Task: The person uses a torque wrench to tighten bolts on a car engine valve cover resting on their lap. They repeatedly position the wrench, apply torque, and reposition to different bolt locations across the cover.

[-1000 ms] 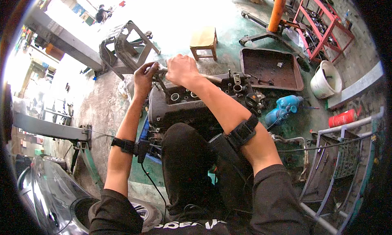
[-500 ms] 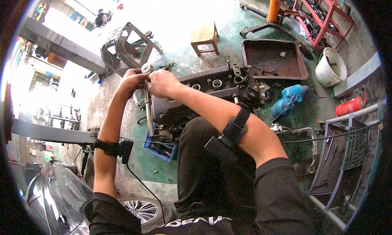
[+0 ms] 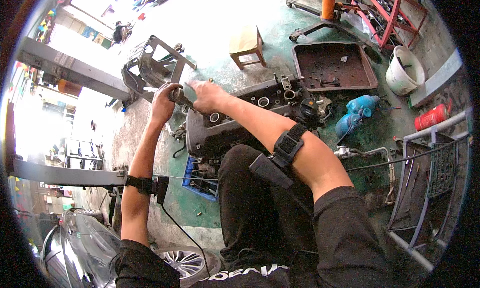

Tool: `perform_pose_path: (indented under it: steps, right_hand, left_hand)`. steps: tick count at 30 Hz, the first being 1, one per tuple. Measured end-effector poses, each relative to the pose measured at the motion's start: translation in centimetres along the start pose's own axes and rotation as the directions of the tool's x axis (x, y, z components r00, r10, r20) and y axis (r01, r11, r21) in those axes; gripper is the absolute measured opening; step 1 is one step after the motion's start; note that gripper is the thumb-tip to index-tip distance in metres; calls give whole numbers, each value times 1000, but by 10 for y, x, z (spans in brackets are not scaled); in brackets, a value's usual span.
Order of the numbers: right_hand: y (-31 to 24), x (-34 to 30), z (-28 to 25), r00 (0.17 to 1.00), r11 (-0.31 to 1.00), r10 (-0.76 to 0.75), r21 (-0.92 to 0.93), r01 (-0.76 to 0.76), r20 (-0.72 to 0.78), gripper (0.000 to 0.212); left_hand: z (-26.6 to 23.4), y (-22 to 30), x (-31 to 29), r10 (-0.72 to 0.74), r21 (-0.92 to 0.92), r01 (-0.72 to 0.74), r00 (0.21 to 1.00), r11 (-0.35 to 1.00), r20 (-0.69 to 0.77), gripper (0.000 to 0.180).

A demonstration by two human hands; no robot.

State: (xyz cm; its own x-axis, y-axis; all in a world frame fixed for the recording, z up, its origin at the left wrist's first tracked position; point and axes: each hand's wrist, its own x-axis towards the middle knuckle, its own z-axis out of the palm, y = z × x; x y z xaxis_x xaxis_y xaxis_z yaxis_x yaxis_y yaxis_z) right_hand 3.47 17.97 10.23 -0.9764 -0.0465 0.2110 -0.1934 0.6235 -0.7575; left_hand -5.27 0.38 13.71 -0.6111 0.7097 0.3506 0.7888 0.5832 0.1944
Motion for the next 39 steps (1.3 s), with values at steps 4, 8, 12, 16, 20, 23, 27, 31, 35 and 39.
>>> perform_pose_path:
  steps: [4,8,12,16,20,23,27,31,35,39]
  right_hand:
    - [-4,2,14,994,996,66,47,-70,90,68]
    - [-2,8,20,986,962,156,218,-166,63,56]
    - [5,12,13,980,942,171,276,-192,98,54]
    - [8,13,16,985,973,154,159,-165,80,57]
    - [13,11,25,982,948,141,271,-170,123,65]
    - [21,6,20,951,954,298,2,-299,-82,67]
    - [21,-3,-3,872,840,-254,-542,-15,-418,64]
    - [-1,-6,-27,985,765,-10,-636,-105,-174,51]
    - [-16,-10,-46,900,873,413,-345,-346,142,28]
    - [-13,-8,-47,840,834,378,250,-492,390,27]
  left_hand:
    - [13,3,-7,-106,-153,102,994,983,-19,56]
    - [10,1,-4,-99,-367,123,992,922,83,59]
    - [4,8,7,-207,-640,291,957,711,205,55]
    - [28,30,18,-543,-254,496,822,830,-171,65]
    - [21,13,28,-619,-540,616,758,574,206,50]
    - [9,-2,27,-488,-599,618,781,509,390,52]
    - [-4,-1,26,-371,-506,575,812,643,451,58]
    - [-6,14,31,-282,-510,540,820,670,498,55]
    - [3,25,29,-274,-579,494,861,648,429,56]
    - [3,22,26,-425,-557,528,848,641,316,46]
